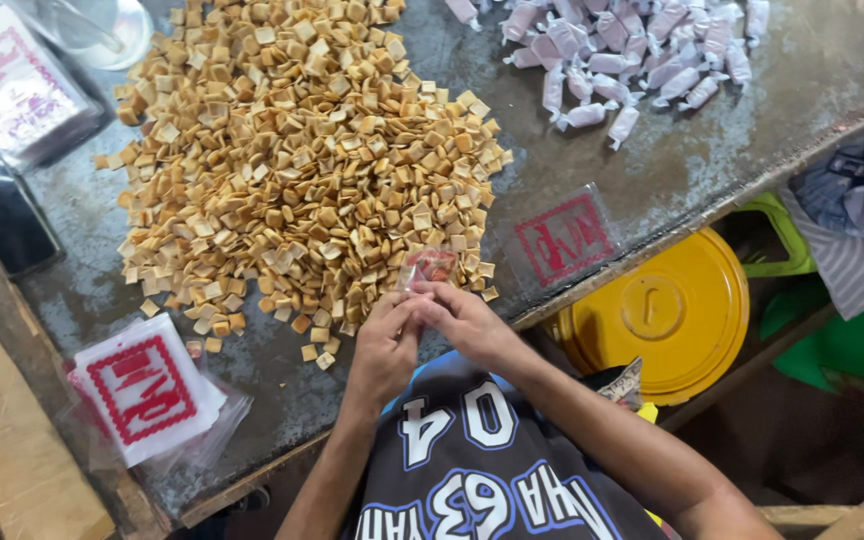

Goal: The person scoops small square crackers from a large pile on a table and places them into small clear plastic bags. The person then sets the filled bags aside on the table.

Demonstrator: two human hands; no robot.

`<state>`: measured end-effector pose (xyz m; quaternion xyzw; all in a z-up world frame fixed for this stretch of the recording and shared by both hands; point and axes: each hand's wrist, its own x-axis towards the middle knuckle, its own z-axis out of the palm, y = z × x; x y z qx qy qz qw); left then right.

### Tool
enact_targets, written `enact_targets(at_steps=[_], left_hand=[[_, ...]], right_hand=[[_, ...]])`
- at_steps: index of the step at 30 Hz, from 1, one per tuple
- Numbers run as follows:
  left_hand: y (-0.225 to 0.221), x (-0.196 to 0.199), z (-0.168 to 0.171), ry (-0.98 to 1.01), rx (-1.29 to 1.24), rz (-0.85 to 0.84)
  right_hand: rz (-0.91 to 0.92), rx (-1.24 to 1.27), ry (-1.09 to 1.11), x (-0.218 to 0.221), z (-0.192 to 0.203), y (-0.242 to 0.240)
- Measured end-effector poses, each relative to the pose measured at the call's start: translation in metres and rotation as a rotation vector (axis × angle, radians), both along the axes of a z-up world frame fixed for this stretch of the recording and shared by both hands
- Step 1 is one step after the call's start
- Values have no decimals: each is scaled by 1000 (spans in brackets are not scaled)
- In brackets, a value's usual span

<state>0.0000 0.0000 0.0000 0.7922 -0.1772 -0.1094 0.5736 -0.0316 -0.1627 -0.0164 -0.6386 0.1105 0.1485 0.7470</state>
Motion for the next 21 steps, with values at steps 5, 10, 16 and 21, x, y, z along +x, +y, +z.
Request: enact_targets(at_steps=[5, 10, 16, 21], left_hand=[[6, -2, -14, -222, 138, 36], [5, 0, -3, -300, 181, 74], [-11, 1, 10, -50, 28, 128], [-28, -1, 26, 158, 26, 88]], right_hand=[[85, -21, 85, -4, -12, 5], [73, -423, -55, -10, 10, 1], [-72, -428, 94, -4, 56, -6], [22, -337, 23, -4, 78, -26]])
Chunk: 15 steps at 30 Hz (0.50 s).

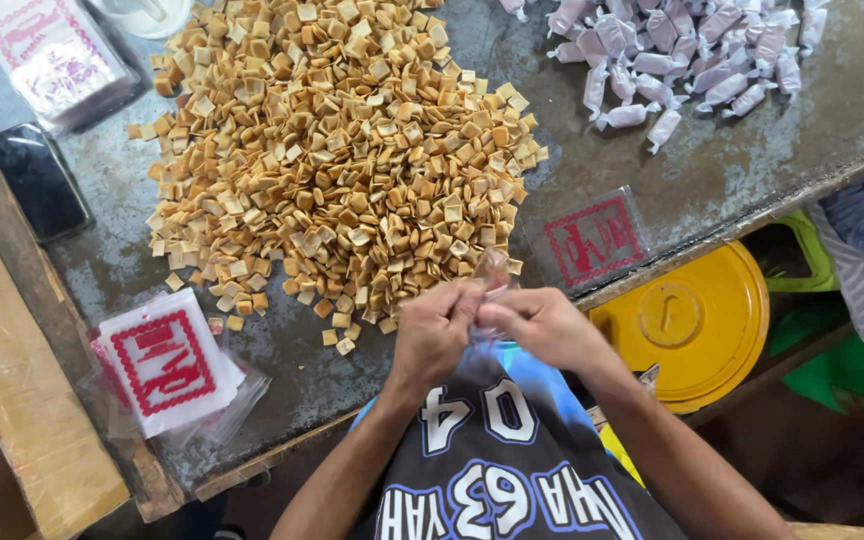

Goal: The person scoops small square crackers from a large pile on a table and places them into small clear plastic bags. The person then sets the filled bags aside on the table.

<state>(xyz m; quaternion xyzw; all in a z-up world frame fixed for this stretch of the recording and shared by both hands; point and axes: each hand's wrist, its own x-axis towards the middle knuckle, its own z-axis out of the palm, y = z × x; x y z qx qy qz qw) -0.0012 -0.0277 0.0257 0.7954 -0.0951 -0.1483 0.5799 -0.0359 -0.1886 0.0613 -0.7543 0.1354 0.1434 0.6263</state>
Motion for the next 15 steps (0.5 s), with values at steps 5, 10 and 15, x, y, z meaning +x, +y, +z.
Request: enact_targets(at_steps=[5, 10, 15], left_hand=[[-4, 1, -26, 13, 8, -80], [19, 36, -65, 14, 64, -37], [3, 52, -99, -443, 532, -95]], right_hand=[[-139, 28, -8, -6, -34, -37], [-482, -14, -95, -6, 15, -55], [-515, -432, -208, -11, 29, -104]])
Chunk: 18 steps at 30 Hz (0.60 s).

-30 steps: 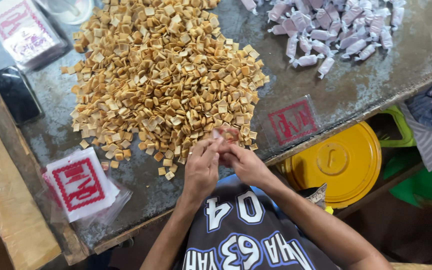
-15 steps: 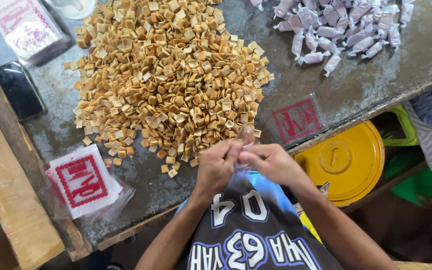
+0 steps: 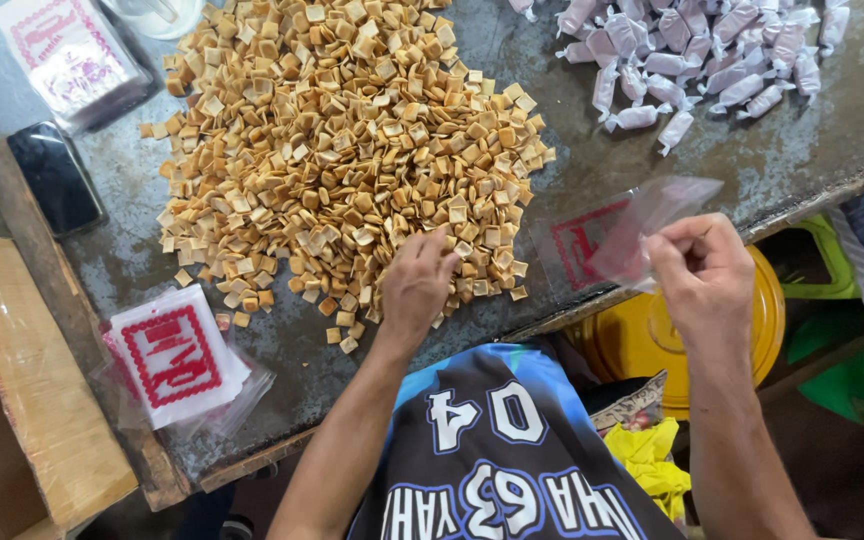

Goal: The person scoops small square crackers from a large pile on a table and places them into small clear plastic bags. The person then sets the filled bags aside on the table.

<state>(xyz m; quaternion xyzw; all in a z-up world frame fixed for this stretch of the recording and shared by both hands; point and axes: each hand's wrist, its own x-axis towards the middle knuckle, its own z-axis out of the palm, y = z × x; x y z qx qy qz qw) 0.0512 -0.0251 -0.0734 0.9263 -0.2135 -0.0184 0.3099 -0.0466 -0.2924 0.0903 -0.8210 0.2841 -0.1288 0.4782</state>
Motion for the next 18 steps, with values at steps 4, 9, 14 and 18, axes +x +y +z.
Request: enact_targets(at_steps=[4, 9, 14, 18], left_hand=[[-3, 13, -17, 63, 103, -6], [21, 31, 18, 199, -50, 211], [36, 37, 27, 598, -699, 451], [4, 25, 19, 1055, -1080, 555]], right_hand=[[141, -304, -62, 6, -61, 12], [264, -138, 226, 10, -146, 58], [243, -116, 293, -1, -177, 56], [238, -42, 297, -8, -187, 54]])
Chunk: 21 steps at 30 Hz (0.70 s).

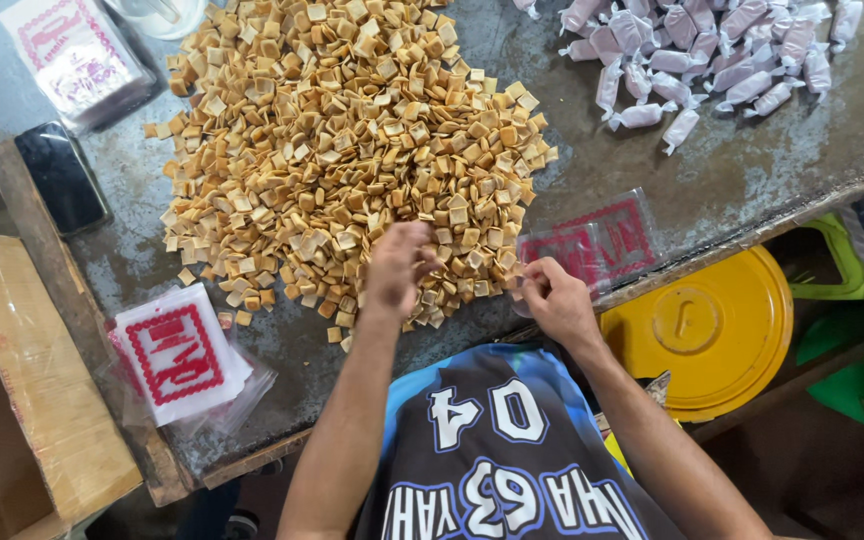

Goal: The person scoops small square crackers from a large pile on a table and places them into small clear plastic bags. The person then sets the filled bags aside on the table.

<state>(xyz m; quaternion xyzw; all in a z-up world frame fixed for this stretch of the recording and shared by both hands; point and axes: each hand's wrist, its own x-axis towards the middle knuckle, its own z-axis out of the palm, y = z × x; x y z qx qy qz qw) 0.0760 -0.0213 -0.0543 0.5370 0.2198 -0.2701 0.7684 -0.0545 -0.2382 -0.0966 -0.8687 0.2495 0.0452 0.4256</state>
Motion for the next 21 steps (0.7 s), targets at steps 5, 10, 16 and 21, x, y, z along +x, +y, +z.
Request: enact_targets(at_steps=[5, 10, 16, 21], left_hand=[[-44, -10, -50, -769, 965, -600], [-50, -10, -43, -905, 1212, -804], [-19, -9, -34, -894, 830, -473], [19, -8, -25, 35, -49, 8]], right_hand=[[43, -34, -62, 5, 5, 10], [20, -3, -101, 3, 19, 9], [-49, 58, -61, -2, 32, -6], [-67, 81, -97, -4, 30, -16]])
